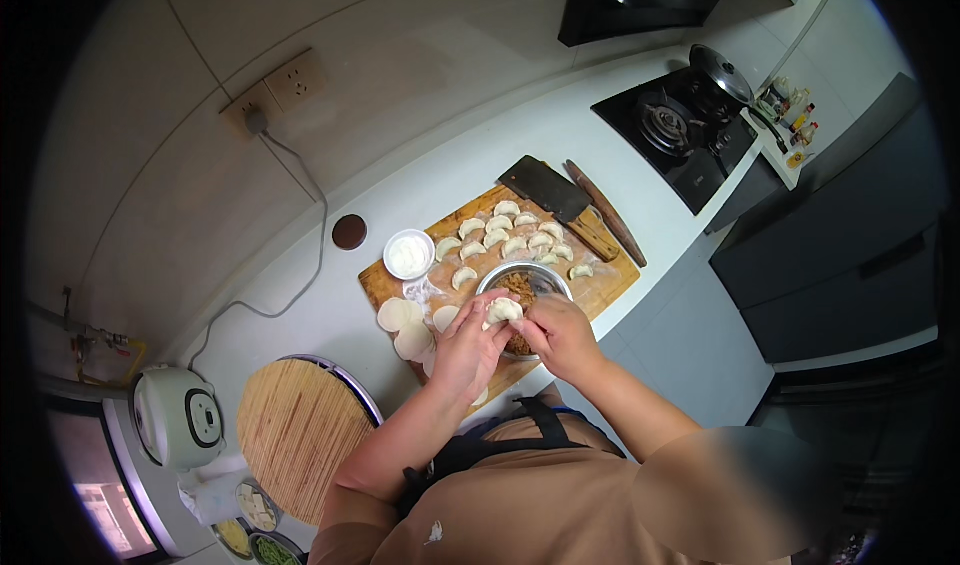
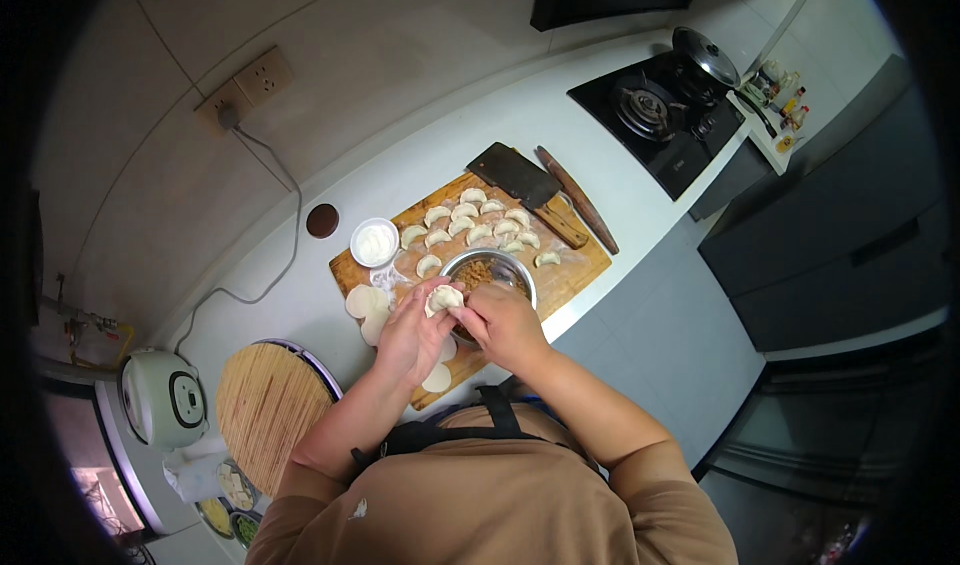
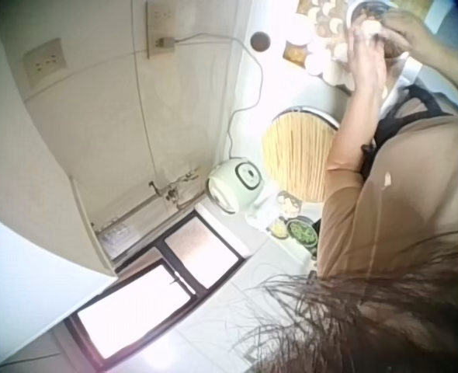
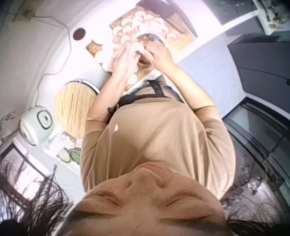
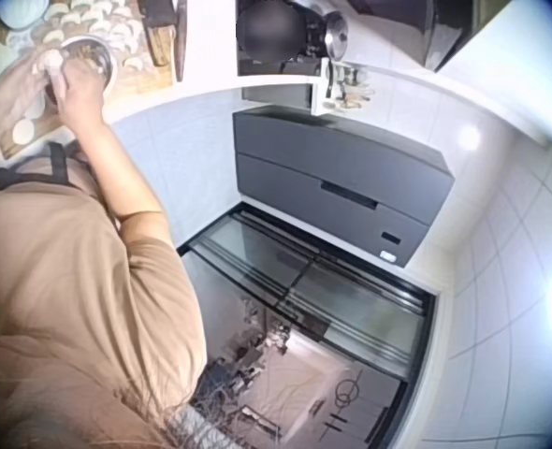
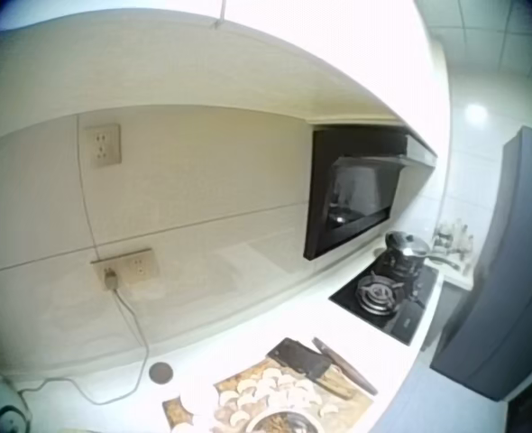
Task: The person prepares dumplings by placing a spoonful of filling onto round dough wrappers, then folding and pinching the edges to seal them. The finished dumplings are placed on a wooden board next to the filling bowl.
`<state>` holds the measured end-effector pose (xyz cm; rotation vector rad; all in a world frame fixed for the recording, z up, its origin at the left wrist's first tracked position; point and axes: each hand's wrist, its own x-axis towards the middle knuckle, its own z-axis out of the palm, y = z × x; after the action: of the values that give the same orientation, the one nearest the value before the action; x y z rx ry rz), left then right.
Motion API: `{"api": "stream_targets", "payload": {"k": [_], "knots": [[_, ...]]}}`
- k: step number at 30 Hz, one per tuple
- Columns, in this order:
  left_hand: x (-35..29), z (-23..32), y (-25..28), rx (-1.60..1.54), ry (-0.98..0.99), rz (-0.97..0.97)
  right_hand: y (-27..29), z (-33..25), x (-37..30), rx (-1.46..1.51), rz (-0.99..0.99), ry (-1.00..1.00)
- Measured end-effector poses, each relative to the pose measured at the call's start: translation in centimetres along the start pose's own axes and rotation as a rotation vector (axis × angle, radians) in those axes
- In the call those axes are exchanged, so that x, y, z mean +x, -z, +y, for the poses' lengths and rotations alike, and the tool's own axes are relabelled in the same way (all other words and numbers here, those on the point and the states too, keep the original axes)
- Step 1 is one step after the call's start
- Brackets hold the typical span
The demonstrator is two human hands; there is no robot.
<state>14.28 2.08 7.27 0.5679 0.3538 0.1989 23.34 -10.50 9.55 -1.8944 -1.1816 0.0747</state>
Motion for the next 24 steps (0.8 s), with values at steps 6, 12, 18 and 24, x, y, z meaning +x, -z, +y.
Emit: {"api": "stream_targets", "payload": {"k": [6,12,18,24], "knots": [[0.1,-1.5,0.3,-0.183,0.068,0.058,-2.0,-0.4,0.9,-0.067,0.220,-0.003],[0.4,-2.7,1.1,-0.249,0.113,0.125,-4.4,1.2,-0.2,-0.113,-0.011,-0.028],[1.6,-2.8,3.8,-0.220,0.127,0.126,-4.1,1.2,0.1,-0.197,-0.139,0.021],[2.1,-2.0,4.5,-0.096,0.128,0.197,-3.3,5.1,2.0,0.122,-0.335,-0.037]]}}
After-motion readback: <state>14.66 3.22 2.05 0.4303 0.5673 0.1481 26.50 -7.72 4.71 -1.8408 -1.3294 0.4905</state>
